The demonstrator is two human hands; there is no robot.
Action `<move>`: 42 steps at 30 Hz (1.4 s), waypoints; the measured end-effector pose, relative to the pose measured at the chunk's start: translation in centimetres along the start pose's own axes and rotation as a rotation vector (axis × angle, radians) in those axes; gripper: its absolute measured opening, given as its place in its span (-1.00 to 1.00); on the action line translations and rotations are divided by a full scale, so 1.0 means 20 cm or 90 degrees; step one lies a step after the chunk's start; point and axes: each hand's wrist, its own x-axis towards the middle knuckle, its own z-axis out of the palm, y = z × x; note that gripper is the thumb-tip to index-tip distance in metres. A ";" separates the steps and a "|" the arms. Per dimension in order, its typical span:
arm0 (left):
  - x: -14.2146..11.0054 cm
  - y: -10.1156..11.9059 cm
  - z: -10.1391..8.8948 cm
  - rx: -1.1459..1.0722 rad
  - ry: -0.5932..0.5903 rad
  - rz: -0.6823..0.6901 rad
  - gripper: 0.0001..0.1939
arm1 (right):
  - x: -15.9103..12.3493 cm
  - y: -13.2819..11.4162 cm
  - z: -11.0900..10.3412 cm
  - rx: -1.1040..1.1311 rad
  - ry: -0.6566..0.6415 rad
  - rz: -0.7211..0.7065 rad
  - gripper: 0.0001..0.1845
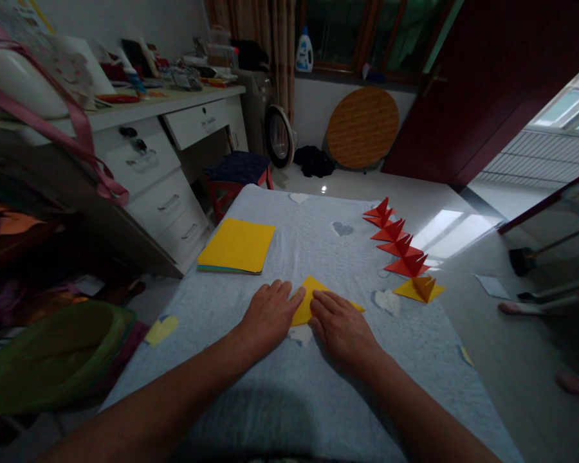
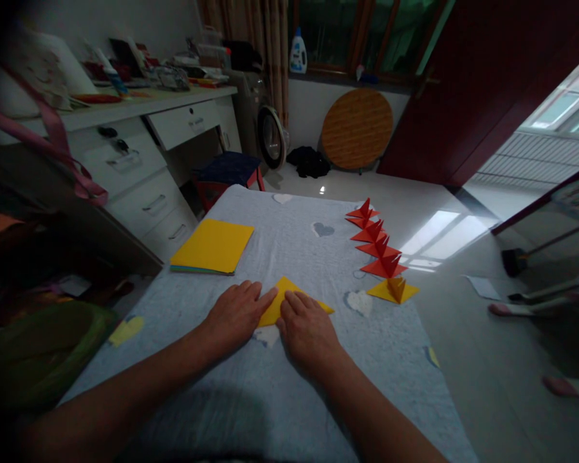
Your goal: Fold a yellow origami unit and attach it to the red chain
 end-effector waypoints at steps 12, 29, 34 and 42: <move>-0.17 -0.13 0.01 0.028 0.040 0.142 -0.53 | -0.05 -0.04 0.00 -0.040 -0.082 -0.002 -0.47; -0.44 -0.32 0.00 -0.001 0.077 0.249 -0.69 | -0.05 -0.05 -0.02 -0.007 -0.103 -0.015 -0.43; -0.37 -0.22 0.00 -0.086 0.163 0.229 -0.74 | -0.06 -0.06 -0.03 0.015 -0.123 -0.031 -0.35; -0.32 -0.09 0.11 -0.108 0.185 0.229 -0.62 | -0.07 -0.06 -0.01 0.016 -0.150 -0.044 -0.23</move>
